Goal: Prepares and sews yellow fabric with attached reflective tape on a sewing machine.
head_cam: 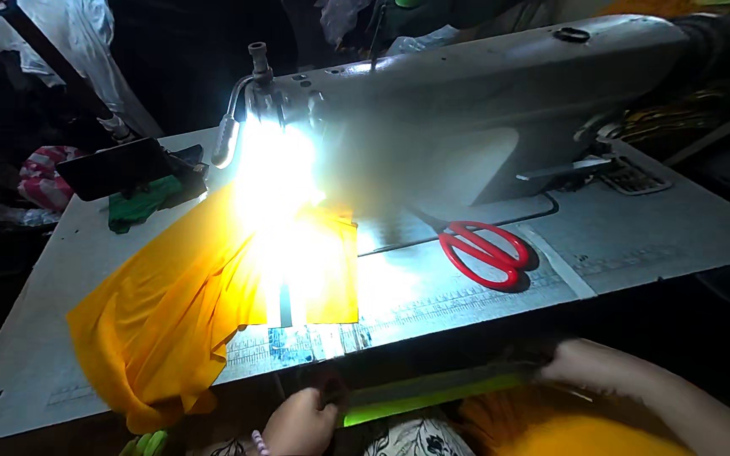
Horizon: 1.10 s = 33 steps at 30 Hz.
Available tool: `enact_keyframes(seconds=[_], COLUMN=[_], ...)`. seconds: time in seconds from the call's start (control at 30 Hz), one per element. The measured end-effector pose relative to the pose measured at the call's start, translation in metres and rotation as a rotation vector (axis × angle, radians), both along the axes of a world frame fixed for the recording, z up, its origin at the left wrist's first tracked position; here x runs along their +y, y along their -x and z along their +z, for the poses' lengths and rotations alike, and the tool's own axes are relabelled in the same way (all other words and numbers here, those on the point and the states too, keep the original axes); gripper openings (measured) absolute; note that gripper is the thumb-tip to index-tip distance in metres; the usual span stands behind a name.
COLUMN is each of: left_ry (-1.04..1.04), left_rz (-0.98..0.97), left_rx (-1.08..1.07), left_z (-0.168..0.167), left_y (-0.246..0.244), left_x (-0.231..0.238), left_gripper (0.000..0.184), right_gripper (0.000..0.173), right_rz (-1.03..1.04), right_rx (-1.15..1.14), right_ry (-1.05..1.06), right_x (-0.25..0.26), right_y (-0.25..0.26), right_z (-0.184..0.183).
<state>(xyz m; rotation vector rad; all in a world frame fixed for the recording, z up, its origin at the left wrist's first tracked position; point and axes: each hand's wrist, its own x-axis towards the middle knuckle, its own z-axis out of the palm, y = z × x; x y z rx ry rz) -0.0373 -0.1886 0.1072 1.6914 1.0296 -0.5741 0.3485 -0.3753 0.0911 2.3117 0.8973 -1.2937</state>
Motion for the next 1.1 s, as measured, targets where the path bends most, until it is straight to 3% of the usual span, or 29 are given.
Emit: enact_keyframes(seconds=[0.07, 0.17, 0.23, 0.33, 0.4, 0.47, 0.57, 0.63, 0.7, 0.77, 0.9, 1.1], left_ry=[-0.023, -0.143, -0.218, -0.274, -0.196, -0.26, -0.528, -0.776, -1.022, -1.167, -1.15, -1.158], left_rz=[-0.014, -0.063, -0.113, -0.236, -0.32, -0.347, -0.208, -0.087, -0.015, -0.004, 0.033, 0.07], left_rx=[0.078, -0.193, -0.204, 0.003, 0.009, -0.285, -0.681, -0.745, -0.744, -0.715, -0.624, -0.578], left_z=[0.0, -0.036, -0.058, -0.036, -0.01, 0.013, 0.047, 0.057, 0.049, 0.032, 0.013, 0.007], left_y=[-0.009, -0.007, -0.005, -0.006, -0.002, 0.011, 0.032, 0.041, 0.042, 0.037, 0.027, 0.026], left_x=[-0.005, -0.007, -0.01, -0.02, -0.018, -0.01, 0.01, 0.03, 0.052, 0.07, 0.081, 0.078], left_gripper=[0.038, 0.033, 0.039, 0.047, 0.045, 0.032, 0.018, 0.017, 0.019, 0.024, 0.032, 0.036], right_gripper=[0.053, 0.056, 0.058, 0.043, 0.041, 0.038, 0.029, 0.024, 0.02, 0.02, 0.025, 0.026], right_rz=[0.064, 0.101, 0.07, 0.098, 0.188, 0.268, 0.371, 0.361, 0.359, 0.376, 0.472, 0.456], right_rx=[-0.159, -0.397, -0.45, -0.408, -0.241, 0.025, 0.408, 0.458, 0.332, 0.125, -0.129, -0.094], right_ry=[0.048, -0.11, -0.124, 0.009, -0.006, -0.324, -0.886, -1.164, -1.378, -1.5, -1.6, -1.549], right_x=[-0.011, -0.032, -0.035, -0.014, 0.01, 0.025, 0.052, 0.072, 0.091, 0.111, 0.142, 0.142], right_y=[-0.006, -0.006, 0.006, 0.052, 0.082, 0.109, 0.155, 0.182, 0.199, 0.209, 0.213, 0.206], right_z=[-0.007, -0.022, -0.028, -0.008, 0.018, 0.037, 0.061, 0.072, 0.074, 0.063, 0.03, 0.018])
